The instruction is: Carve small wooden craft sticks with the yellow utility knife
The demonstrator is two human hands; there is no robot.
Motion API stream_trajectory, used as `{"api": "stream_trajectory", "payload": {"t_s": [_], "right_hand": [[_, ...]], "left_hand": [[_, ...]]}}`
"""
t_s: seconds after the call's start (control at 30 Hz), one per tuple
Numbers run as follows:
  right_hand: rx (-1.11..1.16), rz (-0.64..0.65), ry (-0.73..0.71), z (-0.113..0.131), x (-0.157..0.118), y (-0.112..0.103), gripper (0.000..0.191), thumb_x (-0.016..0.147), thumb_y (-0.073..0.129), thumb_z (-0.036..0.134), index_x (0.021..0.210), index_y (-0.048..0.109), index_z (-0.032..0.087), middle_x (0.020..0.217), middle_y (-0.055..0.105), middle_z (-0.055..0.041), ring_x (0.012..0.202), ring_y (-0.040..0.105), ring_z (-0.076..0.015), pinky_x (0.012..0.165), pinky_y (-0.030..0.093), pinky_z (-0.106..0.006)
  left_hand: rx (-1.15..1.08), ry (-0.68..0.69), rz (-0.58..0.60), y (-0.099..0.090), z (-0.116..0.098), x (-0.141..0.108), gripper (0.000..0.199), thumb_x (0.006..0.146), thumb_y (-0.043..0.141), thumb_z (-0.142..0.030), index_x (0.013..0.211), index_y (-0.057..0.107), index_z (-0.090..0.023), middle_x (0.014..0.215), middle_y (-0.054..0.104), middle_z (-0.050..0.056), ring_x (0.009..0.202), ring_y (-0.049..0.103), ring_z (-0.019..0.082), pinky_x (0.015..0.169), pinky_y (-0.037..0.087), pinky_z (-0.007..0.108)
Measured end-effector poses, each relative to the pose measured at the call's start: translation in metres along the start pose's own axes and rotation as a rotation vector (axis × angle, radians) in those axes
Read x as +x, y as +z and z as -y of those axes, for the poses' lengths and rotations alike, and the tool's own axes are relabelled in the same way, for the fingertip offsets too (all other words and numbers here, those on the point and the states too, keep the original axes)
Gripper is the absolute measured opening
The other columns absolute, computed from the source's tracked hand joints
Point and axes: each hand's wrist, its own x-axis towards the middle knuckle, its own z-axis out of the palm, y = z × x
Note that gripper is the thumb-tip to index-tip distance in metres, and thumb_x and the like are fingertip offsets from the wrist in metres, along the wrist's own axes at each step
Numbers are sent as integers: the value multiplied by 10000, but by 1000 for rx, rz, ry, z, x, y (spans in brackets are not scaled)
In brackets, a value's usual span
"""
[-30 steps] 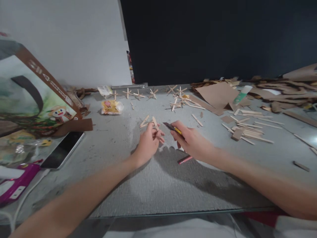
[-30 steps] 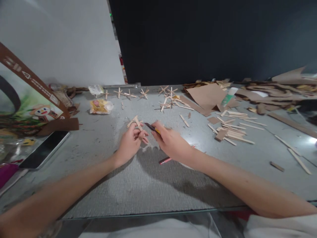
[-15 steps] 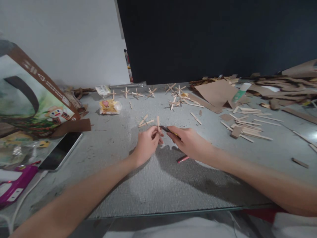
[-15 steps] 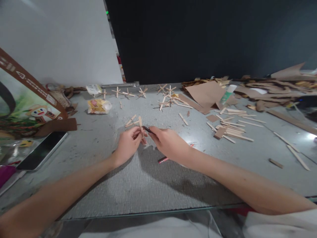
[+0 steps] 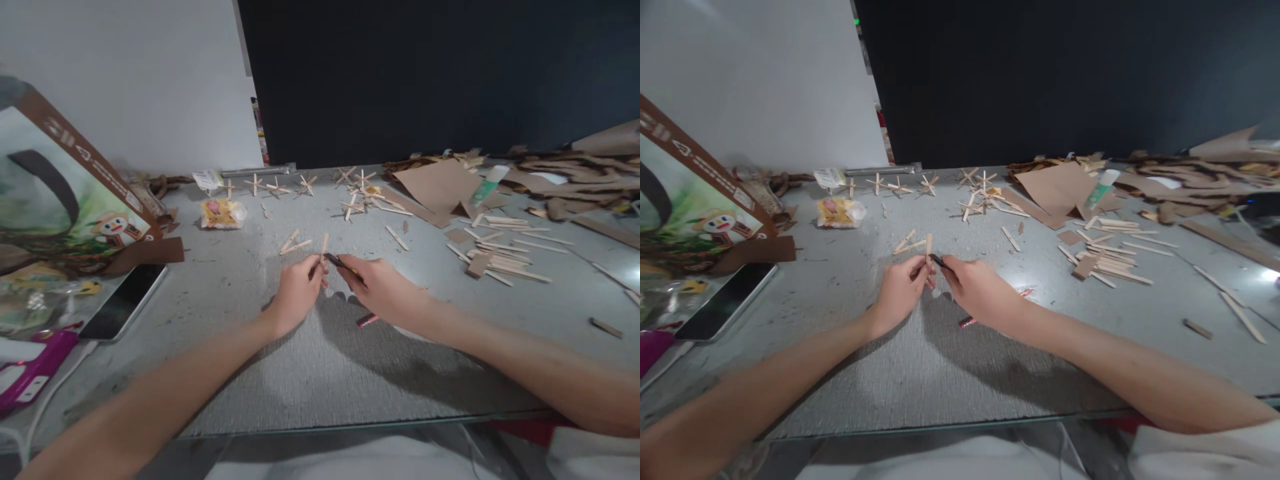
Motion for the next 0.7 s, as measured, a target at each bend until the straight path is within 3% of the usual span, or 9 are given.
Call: {"api": "stream_trajectory", "payload": {"t_s": [0.3, 0.57, 0.7], "right_hand": [[193, 48, 75, 1, 1, -1, 287, 1048, 397, 337, 787, 465, 239, 600, 539, 23, 452, 447, -118, 496, 278, -268], [70, 42, 70, 6, 0, -3, 226, 1012, 428, 230, 795, 490, 229, 552, 473, 44, 426, 367, -103, 485, 252, -278], [239, 97, 167, 10, 0, -2, 236, 1029, 439, 251, 800, 490, 231, 542, 467, 50, 399, 457, -111, 424, 317, -248]], "left_hand": [[-16, -2, 18, 1, 2, 0, 235, 1012, 499, -243, 803, 603, -214, 627, 656, -25, 573, 647, 140, 622, 470, 266], [118, 88, 24, -3, -6, -4, 280, 1028, 471, -235, 765, 565, -225, 603, 587, -30, 557, 567, 141, 609, 415, 271], [93, 44, 34, -3, -6, -3, 271, 1025, 485, -249, 766, 558, -219, 588, 595, -35, 544, 574, 136, 599, 407, 266]]}}
